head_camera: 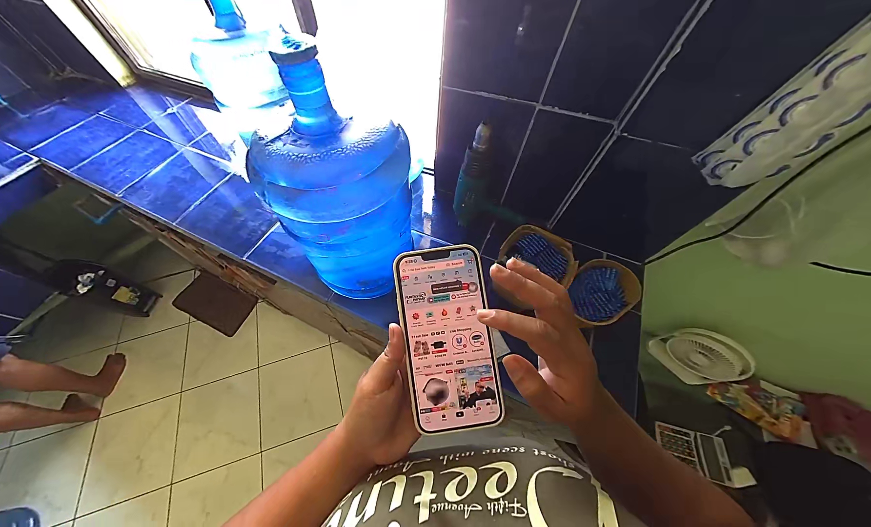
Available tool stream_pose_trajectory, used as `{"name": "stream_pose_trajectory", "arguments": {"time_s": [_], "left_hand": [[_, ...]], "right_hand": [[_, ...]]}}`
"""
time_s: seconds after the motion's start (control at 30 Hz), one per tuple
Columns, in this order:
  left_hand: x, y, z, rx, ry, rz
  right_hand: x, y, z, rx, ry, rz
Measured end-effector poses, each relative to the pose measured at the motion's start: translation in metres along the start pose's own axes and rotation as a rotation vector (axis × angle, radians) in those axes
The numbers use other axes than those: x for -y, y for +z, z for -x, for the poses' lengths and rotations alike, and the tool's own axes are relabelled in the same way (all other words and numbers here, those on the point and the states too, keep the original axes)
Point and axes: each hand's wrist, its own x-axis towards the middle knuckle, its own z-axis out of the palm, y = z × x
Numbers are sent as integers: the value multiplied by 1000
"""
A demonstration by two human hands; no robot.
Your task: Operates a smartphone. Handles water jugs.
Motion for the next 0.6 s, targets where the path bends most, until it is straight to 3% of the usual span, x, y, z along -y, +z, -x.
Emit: {"name": "stream_pose_trajectory", "arguments": {"time_s": [0.33,0.6], "left_hand": [[-28,-8,56,10,-14,13],[-41,-14,77,6,-42,13]], "right_hand": [[42,50,5,-27,-14,-45],[64,71,12,103,-19,-60]]}}
